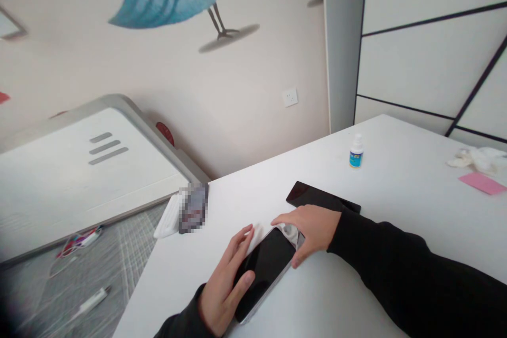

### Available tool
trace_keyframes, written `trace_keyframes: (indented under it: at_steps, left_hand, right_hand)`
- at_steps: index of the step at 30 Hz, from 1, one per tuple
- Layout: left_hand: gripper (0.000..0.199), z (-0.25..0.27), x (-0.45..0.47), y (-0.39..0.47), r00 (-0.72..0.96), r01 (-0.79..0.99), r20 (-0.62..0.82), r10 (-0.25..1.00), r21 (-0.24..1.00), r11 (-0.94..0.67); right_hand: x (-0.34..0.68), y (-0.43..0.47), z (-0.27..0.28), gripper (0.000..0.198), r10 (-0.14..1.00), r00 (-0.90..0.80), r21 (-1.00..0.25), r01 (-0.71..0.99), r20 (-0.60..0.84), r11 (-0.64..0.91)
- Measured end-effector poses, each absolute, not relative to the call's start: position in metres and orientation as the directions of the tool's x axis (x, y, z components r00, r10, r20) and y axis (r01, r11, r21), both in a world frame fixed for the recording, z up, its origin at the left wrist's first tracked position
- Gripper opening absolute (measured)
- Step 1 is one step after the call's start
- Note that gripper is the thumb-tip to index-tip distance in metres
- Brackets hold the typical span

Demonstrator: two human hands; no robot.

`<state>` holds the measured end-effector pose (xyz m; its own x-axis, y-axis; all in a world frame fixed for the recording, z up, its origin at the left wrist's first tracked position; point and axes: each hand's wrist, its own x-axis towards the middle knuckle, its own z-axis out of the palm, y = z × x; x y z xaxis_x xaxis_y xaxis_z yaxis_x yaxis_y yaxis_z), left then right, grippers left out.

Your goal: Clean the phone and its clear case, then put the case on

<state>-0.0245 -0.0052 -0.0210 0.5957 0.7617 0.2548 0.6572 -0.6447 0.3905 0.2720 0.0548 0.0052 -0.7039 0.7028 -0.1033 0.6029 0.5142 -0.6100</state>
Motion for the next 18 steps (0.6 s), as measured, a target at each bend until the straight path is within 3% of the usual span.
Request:
trace_keyframes:
  at_steps: [4, 6, 13, 16, 18]
  left_hand:
    - [0.096, -0.04, -0.046, -0.023, 0.555, 0.704, 0.31, 0.772, 0.321, -0.634]
    - [0.097, -0.043, -0.05, -0.029, 0.558, 0.71, 0.299, 0.774, 0.311, -0.632]
    - [0.08, -0.017, -0.044, -0.03, 0.439, 0.651, 0.106, 0.892, 0.647, -0.397]
    - [0.085, -0.014, -0.046, -0.03, 0.382, 0.446, -0.053, 0.923, 0.885, -0.134]
    - [0.086, -0.016, -0.048, -0.031, 0.372, 0.343, -0.176, 0.911, 0.939, 0.042]
  right_hand:
    - [0.275, 0.052, 0.004, 0.102, 0.703, -0.707, -0.635, 0.577, -0.075, 0.513]
    - [0.273, 0.05, 0.0, 0.1, 0.694, -0.715, -0.644, 0.57, -0.082, 0.511]
    - [0.266, 0.046, -0.001, 0.085, 0.725, -0.68, -0.662, 0.592, -0.105, 0.459]
    - [0.266, 0.047, 0.001, 0.086, 0.731, -0.67, -0.665, 0.607, -0.134, 0.435]
    - [0.267, 0.047, 0.002, 0.084, 0.738, -0.657, -0.658, 0.626, -0.155, 0.418]
